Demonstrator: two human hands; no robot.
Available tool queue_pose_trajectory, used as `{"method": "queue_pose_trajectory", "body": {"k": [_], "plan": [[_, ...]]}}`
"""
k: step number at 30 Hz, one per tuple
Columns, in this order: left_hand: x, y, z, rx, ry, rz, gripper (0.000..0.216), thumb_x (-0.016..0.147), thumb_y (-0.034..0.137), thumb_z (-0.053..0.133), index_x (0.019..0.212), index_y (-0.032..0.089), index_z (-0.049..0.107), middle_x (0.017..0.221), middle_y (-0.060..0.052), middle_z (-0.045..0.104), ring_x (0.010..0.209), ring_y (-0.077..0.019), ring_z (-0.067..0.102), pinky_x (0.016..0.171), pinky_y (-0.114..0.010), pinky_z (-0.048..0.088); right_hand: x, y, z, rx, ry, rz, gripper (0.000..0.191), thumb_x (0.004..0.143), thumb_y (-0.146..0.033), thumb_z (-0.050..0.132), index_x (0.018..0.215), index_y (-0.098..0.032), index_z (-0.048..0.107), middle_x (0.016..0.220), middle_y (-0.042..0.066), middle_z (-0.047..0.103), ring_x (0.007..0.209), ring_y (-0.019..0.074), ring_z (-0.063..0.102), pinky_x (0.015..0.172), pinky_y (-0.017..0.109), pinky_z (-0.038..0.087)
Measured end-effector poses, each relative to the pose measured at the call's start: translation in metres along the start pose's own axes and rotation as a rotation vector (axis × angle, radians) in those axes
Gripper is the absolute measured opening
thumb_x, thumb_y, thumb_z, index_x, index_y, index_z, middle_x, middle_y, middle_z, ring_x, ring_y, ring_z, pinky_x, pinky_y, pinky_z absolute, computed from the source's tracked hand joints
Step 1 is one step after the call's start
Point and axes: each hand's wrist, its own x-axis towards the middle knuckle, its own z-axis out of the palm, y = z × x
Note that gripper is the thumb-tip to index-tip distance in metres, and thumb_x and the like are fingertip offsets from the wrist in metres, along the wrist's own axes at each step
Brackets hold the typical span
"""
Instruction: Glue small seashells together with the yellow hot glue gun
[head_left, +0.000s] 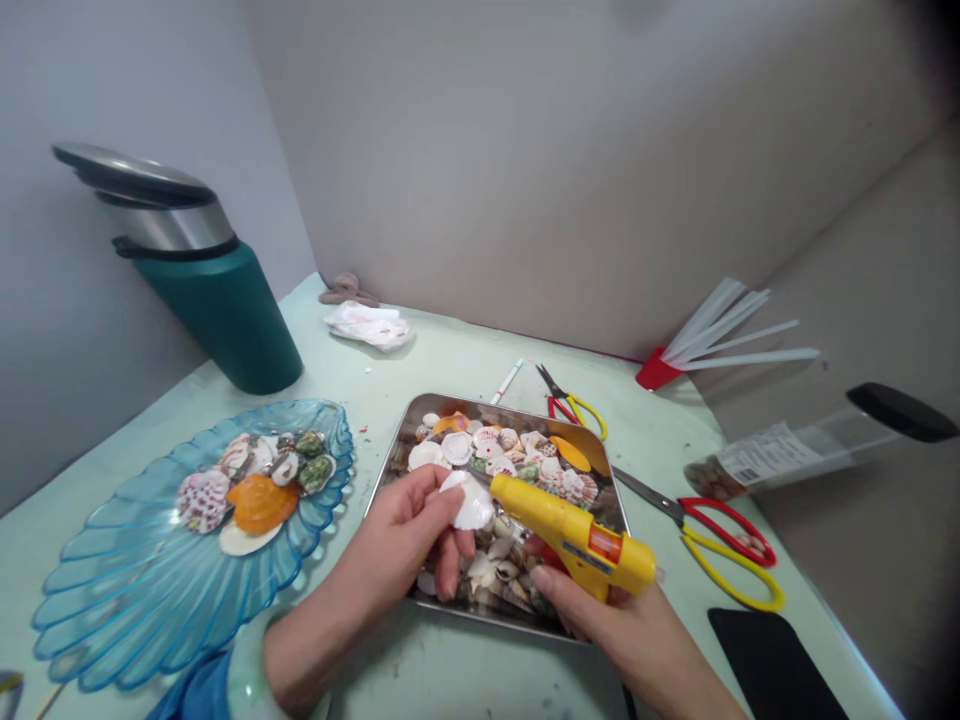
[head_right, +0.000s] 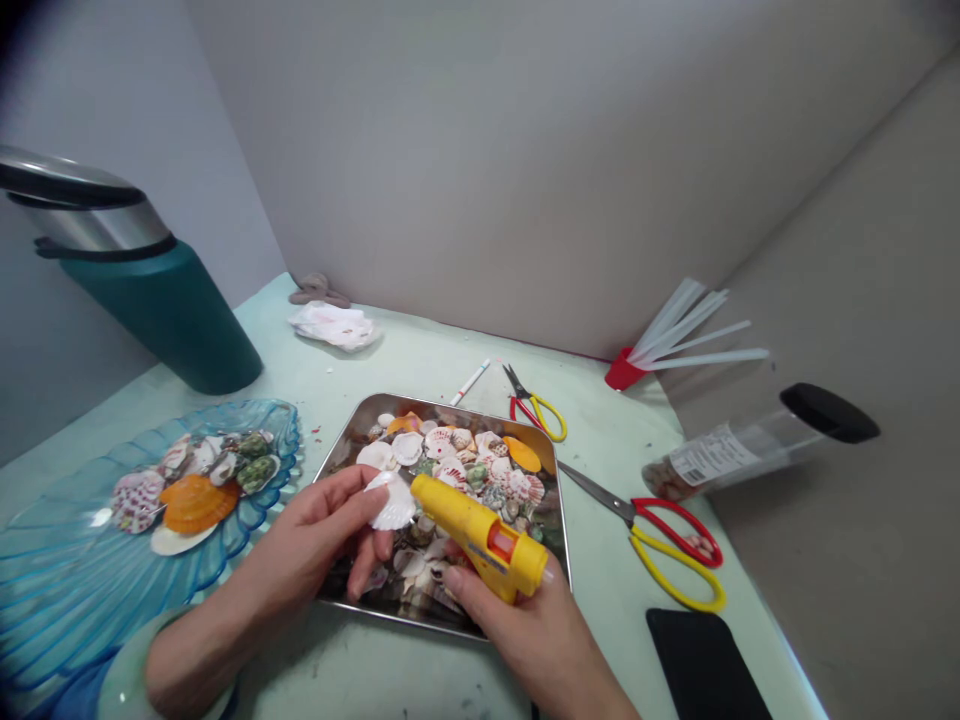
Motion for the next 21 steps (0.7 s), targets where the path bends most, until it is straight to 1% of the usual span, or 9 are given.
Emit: {"method": "queue_pose_trajectory", "body": {"k": [6, 12, 17, 21], "plan": [[0.0004, 0.0024, 0.0001, -0.011, 0.023, -0.007, 0.025, 0.089, 0.038, 0.051, 0.076, 0.016, 0.053, 0.055, 0.001, 0.064, 0.032, -0.0049, 0.047, 0.042, -0.018, 0.033, 0.0, 0.0001, 0.0, -0.01, 0.001, -0.031, 0.015, 0.067, -0.032, 0.074, 0.076, -0.02, 0.076, 0.063, 0.0, 0.066, 0.076, 0.023, 0.067, 0.08, 0.037, 0.056], [0.0003, 0.0025, 0.0, -0.009, 0.0, -0.003, 0.026, 0.089, 0.037, 0.051, 0.074, 0.016, 0.052, 0.057, 0.001, 0.064, 0.033, -0.0048, 0.048, 0.041, -0.018, 0.032, -0.0017, -0.0011, 0.0016, 0.031, 0.029, 0.02, 0.018, 0.067, -0.032, 0.074, 0.081, -0.021, 0.076, 0.053, -0.003, 0.057, 0.075, 0.0232, 0.067, 0.08, 0.037, 0.056], [-0.0008, 0.0019, 0.0003, 0.01, -0.026, -0.005, 0.027, 0.09, 0.037, 0.051, 0.073, 0.016, 0.052, 0.055, 0.001, 0.063, 0.033, -0.0043, 0.048, 0.043, -0.018, 0.034, -0.0018, -0.0012, 0.0022, 0.033, 0.036, 0.035, 0.017, 0.066, -0.033, 0.075, 0.078, -0.02, 0.075, 0.058, -0.002, 0.06, 0.073, 0.0221, 0.067, 0.079, 0.037, 0.056], [0.0003, -0.0005, -0.0003, -0.003, -0.03, -0.004, 0.026, 0.089, 0.039, 0.052, 0.075, 0.016, 0.052, 0.058, 0.001, 0.065, 0.034, -0.0052, 0.05, 0.044, -0.019, 0.038, -0.0015, -0.0018, 0.0027, 0.04, 0.031, 0.024, 0.017, 0.066, -0.033, 0.075, 0.079, -0.02, 0.075, 0.055, -0.003, 0.058, 0.073, 0.0226, 0.067, 0.079, 0.037, 0.055]]}}
